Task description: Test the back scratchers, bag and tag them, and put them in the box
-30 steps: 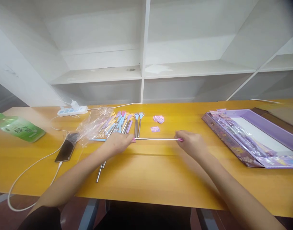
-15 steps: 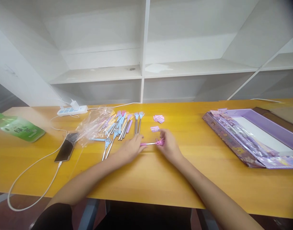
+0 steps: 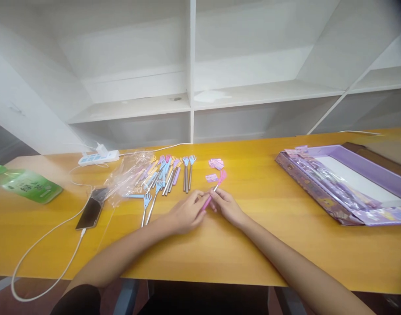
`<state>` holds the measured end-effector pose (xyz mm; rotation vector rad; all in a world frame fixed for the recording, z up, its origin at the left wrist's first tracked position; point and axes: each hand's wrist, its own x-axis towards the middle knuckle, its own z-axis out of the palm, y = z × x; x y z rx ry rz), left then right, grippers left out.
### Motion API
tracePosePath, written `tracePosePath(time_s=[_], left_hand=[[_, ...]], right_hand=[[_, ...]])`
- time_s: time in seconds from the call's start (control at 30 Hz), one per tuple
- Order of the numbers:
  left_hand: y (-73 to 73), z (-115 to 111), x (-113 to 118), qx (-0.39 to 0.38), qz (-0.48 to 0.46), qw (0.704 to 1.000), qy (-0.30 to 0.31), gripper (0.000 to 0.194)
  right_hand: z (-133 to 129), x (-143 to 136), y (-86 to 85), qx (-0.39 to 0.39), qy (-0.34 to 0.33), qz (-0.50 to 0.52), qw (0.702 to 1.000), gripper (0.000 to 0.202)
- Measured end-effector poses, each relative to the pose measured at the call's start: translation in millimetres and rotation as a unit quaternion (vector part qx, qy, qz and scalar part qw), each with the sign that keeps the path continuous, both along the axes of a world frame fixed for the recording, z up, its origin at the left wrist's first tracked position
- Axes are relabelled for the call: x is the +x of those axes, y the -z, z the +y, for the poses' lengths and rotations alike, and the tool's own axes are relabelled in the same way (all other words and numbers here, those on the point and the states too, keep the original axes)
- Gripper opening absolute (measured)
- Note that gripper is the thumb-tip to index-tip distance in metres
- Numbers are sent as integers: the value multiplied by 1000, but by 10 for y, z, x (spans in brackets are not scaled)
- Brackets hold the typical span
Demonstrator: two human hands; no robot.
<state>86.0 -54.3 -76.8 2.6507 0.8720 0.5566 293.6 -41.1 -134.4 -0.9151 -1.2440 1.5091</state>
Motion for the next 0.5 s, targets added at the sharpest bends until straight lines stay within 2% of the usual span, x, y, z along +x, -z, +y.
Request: tracePosePath(time_s=[0.07,0.13,0.17,0.23,0.3,0.37,0.43,0.5], left_hand=[[-171,211,-165,42,69,997,-12,30],[-342,476,-434,56,86,994,-42,26],[-410,606,-590,77,109,988,-75,26],[-486,821,-896,109,178,967,-145,41],[-477,953,-1136,92,239,949,-182,62],[-408,1014,-1272,50,282,937,-198,71],[-330,1037,-1315,7,297,931,-212,68],[-282,1054,-1310,-16,275,935,-224,62]], right_hand=[[48,45,-1,-20,45,28,998,53],[99,116,-17,-29,91,44,994,54],[123,155,-26,-25,108,46,993,53],[169,228,-38,-4,133,38,990,53],[208,284,-30,16,148,22,989,52],[237,317,-4,30,154,5,988,51],[252,326,31,35,152,-7,988,51],[251,320,60,35,146,-15,989,51]])
